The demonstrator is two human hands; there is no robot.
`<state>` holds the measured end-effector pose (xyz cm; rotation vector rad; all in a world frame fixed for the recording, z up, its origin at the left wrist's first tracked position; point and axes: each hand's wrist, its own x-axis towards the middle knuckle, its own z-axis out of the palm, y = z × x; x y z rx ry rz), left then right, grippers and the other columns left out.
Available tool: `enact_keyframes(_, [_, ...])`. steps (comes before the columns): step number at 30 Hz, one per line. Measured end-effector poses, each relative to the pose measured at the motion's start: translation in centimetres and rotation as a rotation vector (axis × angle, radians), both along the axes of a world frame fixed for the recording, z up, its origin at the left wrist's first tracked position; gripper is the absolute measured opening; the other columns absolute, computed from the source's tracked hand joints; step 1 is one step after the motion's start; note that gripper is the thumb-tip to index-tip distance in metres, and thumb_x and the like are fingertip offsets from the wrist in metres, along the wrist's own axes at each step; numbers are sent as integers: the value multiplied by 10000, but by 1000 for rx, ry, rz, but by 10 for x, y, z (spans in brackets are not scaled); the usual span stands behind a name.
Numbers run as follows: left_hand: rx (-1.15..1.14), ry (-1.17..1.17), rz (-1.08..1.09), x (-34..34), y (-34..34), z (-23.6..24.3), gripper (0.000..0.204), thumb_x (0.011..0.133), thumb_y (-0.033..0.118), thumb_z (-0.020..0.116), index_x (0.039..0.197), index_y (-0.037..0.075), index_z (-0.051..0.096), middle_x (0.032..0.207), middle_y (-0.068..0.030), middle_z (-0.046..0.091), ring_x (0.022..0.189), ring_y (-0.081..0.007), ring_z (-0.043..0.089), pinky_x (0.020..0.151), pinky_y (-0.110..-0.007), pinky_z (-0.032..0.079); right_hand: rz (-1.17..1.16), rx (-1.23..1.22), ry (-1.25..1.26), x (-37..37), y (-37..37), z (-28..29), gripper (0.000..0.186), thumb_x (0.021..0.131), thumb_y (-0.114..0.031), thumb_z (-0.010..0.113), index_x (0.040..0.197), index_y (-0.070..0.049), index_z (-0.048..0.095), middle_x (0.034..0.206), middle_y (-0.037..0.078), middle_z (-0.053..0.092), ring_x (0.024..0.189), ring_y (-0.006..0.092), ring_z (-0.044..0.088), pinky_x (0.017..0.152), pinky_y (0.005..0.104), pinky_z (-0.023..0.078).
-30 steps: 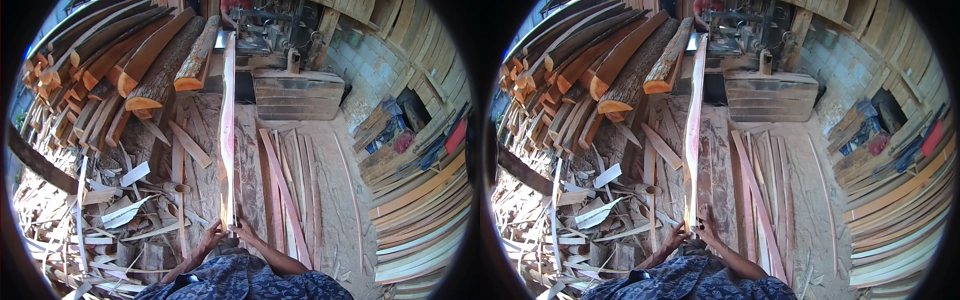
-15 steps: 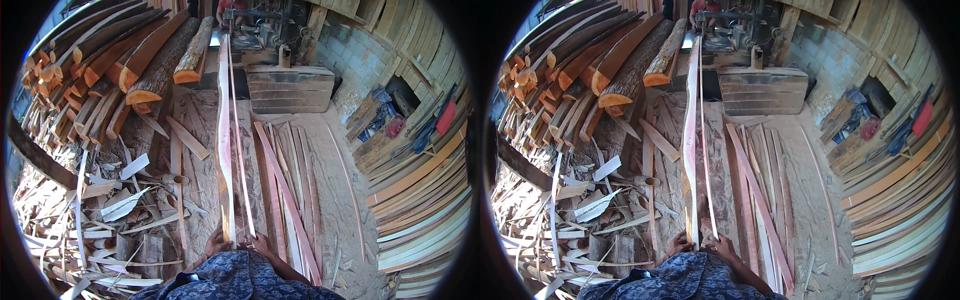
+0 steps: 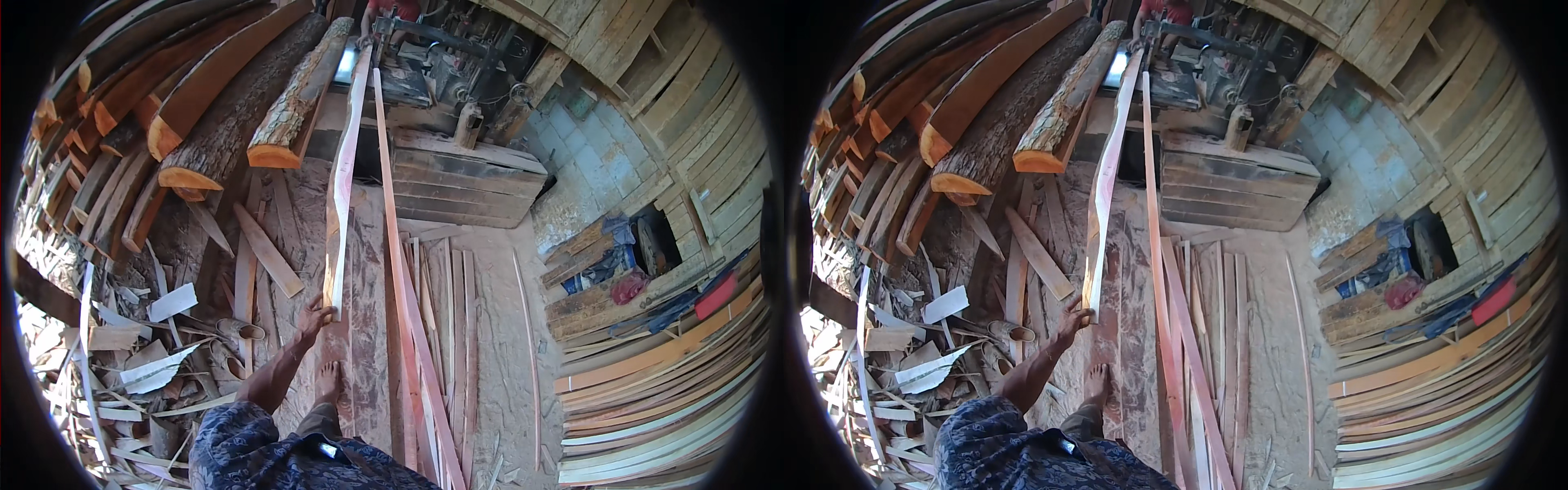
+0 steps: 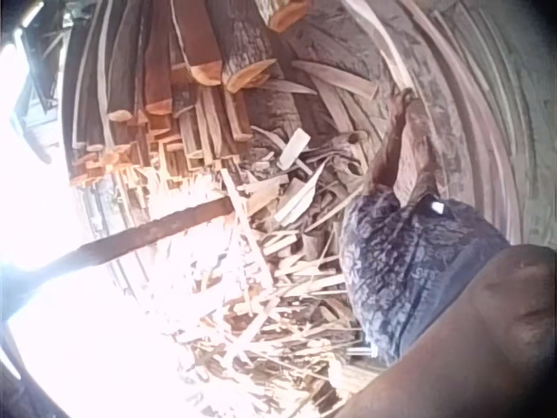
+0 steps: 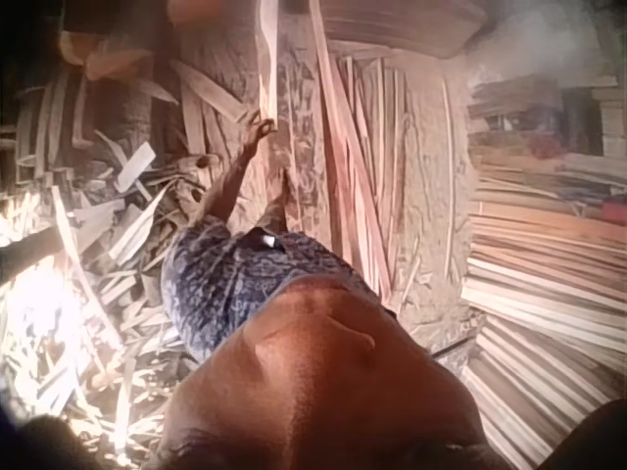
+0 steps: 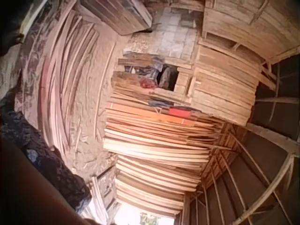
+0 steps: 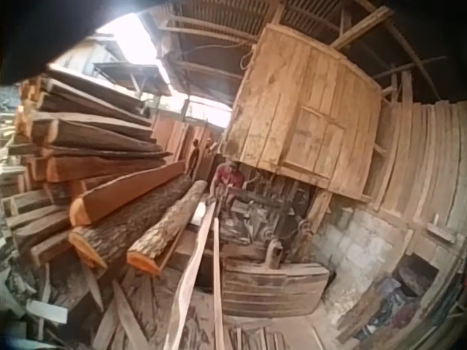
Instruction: The person feeds a large wood slab and then smaller logs through a band saw to cut thin strips, while a helper assists by guiding the wood from the other side. The person guides the material by hand and sets the cut strips aside.
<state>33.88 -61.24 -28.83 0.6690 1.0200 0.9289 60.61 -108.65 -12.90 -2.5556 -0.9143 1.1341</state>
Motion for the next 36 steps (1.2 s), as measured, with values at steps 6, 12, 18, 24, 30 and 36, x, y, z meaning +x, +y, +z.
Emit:
enact_keyframes(6, [-105, -369, 436, 72, 174, -45, 824, 822, 446, 603, 1424, 100, 159, 1159, -167, 537, 964, -224, 586, 790, -367, 489, -73, -28, -466, 9, 5, 83, 644, 736, -391, 669, 1221, -8, 488, 1053, 173, 615, 879, 307, 620, 780, 372, 506])
enact_keyframes(12, [-263, -602, -176, 257, 196, 58, 449, 856, 492, 554, 1082, 116, 460, 724, -19, 509, 539, -120, 462, 516, -271, 438, -158, -47, -741, 12, -33, 120, 745, 685, -477, 699, 1227, -6, 497, 1078, 207, 602, 920, 351, 603, 814, 394, 492])
enact_keyframes(18, [-28, -682, 26, 288, 208, 197, 201, 924, 257, 527, 1061, 150, 425, 609, 27, 397, 440, -69, 356, 393, -222, 354, -79, -66, -785, 92, -65, 35, 848, 634, -563, 729, 1233, -5, 506, 1103, 241, 590, 961, 395, 586, 847, 416, 478])
enact_keyframes(24, [286, -629, 245, 217, 254, 291, 333, 931, 298, 510, 1197, 147, 378, 604, 25, 382, 430, -70, 354, 412, -217, 352, 223, -322, -936, 297, 81, -139, 667, 734, -690, 512, 1048, -115, 632, 1009, 101, 641, 916, 345, 604, 810, 475, 478])
enact_keyframes(30, [808, 39, 768, 15, 295, 370, 558, 937, 261, 500, 1358, 67, 190, 969, -131, 595, 807, -162, 594, 725, -296, 498, 728, 31, -397, 270, 563, -158, 359, 730, -301, 627, 992, -55, 634, 894, 205, 638, 872, 360, 617, 774, 440, 474])
enact_keyframes(36, [1286, 406, 1219, -23, 260, 412, 678, 921, 346, 457, 1435, 83, 102, 1250, -221, 497, 1189, -301, 457, 1002, -419, 300, 1247, 911, 836, -227, 835, 128, 682, 802, -272, 649, 1372, -94, 320, 1128, 242, 559, 793, 385, 638, 752, 411, 529])
